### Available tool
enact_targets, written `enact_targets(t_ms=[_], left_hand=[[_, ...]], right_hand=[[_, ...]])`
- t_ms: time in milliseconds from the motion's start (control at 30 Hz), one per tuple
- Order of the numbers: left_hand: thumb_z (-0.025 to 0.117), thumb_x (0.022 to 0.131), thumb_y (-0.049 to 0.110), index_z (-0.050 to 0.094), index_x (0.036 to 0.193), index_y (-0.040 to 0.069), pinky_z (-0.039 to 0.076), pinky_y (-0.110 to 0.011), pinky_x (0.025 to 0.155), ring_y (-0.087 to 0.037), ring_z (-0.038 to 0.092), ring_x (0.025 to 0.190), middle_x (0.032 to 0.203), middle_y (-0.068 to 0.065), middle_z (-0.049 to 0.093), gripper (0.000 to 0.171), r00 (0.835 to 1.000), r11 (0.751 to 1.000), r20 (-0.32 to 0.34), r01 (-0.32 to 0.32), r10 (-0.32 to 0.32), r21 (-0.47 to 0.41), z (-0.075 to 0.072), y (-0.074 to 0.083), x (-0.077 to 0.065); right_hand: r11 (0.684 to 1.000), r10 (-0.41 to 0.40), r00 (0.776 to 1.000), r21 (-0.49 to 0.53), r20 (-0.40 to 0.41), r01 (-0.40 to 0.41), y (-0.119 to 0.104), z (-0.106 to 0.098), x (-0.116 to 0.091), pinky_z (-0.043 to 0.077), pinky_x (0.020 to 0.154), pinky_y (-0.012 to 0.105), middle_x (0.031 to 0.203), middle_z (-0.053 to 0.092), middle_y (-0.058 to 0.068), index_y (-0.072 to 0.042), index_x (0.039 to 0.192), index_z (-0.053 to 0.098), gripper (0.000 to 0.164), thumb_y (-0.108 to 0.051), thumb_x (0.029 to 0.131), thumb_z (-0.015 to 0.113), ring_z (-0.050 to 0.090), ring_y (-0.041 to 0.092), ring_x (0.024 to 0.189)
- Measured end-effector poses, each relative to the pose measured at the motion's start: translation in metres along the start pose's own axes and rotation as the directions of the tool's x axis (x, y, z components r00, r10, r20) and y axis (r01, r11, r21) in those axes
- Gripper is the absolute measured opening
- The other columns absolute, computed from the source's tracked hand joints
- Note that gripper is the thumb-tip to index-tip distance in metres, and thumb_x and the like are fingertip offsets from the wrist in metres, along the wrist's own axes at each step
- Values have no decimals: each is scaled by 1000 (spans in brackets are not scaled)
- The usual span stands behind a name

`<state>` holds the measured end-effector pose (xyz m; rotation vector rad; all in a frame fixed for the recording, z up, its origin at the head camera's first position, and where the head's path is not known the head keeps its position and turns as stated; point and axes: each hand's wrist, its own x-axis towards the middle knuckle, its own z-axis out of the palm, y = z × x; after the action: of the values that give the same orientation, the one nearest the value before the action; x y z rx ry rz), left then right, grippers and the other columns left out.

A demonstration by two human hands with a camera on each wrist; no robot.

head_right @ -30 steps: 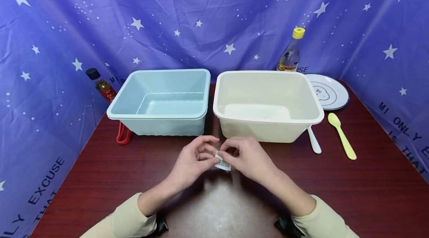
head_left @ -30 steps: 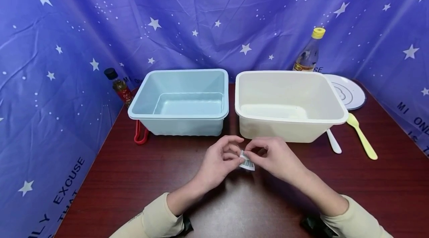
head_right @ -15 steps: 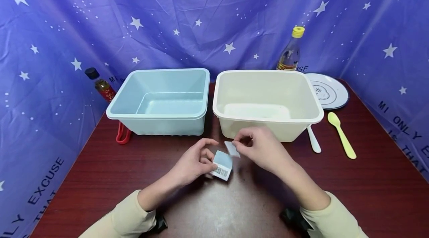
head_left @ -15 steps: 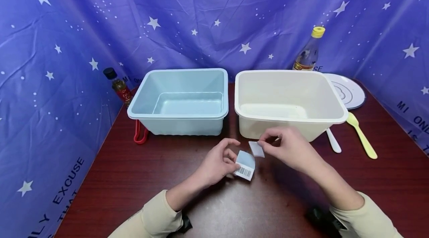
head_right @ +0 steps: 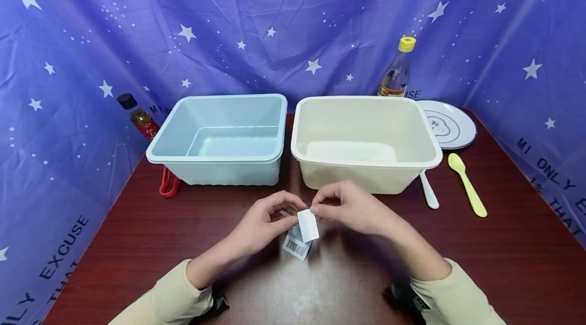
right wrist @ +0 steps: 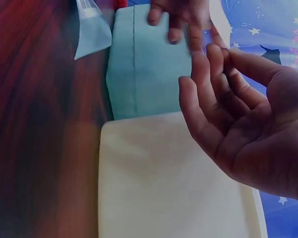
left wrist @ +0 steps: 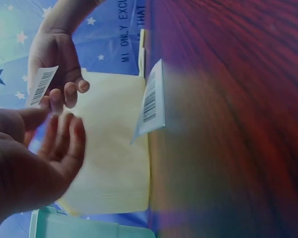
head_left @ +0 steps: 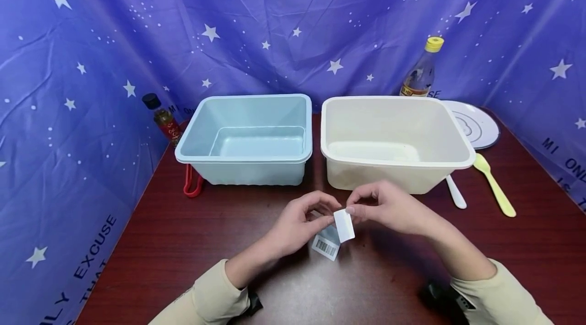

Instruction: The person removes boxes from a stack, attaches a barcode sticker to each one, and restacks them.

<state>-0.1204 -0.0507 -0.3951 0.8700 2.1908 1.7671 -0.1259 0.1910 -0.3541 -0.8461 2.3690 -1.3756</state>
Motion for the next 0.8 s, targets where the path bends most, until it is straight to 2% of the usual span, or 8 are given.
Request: enact_targets(t_ms=[133, 267, 400, 600, 800], left_hand=[[65, 94, -3, 69, 115, 6, 54, -29, 75, -16, 65, 96, 109, -3, 67, 23, 997, 997, 55, -59, 62, -55, 1, 3, 0], [69, 93, -1, 71, 105, 6, 55, -29, 75, -14, 64, 95, 105, -3, 65, 14, 991, 991, 58, -121, 124, -49, 2, 2, 1], [73, 90, 1, 71, 94, 7, 55, -29, 74, -12, 62, 95, 101, -1, 64, 7, 983, 983, 55, -173, 176, -60, 3, -1, 2], [72, 93, 6, 69, 94, 5, 55, -28, 75, -13, 60, 96, 101, -1, 62, 3, 989, 987, 44, -137, 141, -84, 3, 2, 3], [70, 95, 6, 68, 97, 1, 52, -25, 66, -12, 59, 83, 97, 0, 61, 5, 998, 993, -17, -61, 60, -106, 2, 4, 6]], right_hand=[[998, -17, 998, 57, 52, 14, 3, 5, 0, 57, 71, 34, 84, 70, 0, -12, 95, 74, 7, -14, 98, 68, 67, 21, 78], [994, -35, 995, 110, 91, 25, 3, 10, 0, 58, 75, 35, 88, 71, 1, -11, 96, 74, 9, -13, 99, 66, 69, 24, 80], [992, -53, 993, 123, 109, 40, 4, 14, 0, 57, 73, 33, 85, 70, 0, -11, 93, 72, 10, -14, 99, 65, 67, 20, 78], [995, -34, 995, 100, 90, 25, 6, 12, 0, 54, 69, 32, 85, 70, 5, -11, 96, 73, 12, -18, 100, 65, 64, 14, 76], [999, 15, 1000, 46, -26, -14, 6, 5, -5, 51, 69, 27, 85, 68, -1, -11, 97, 74, 9, -16, 99, 66, 61, 14, 79]])
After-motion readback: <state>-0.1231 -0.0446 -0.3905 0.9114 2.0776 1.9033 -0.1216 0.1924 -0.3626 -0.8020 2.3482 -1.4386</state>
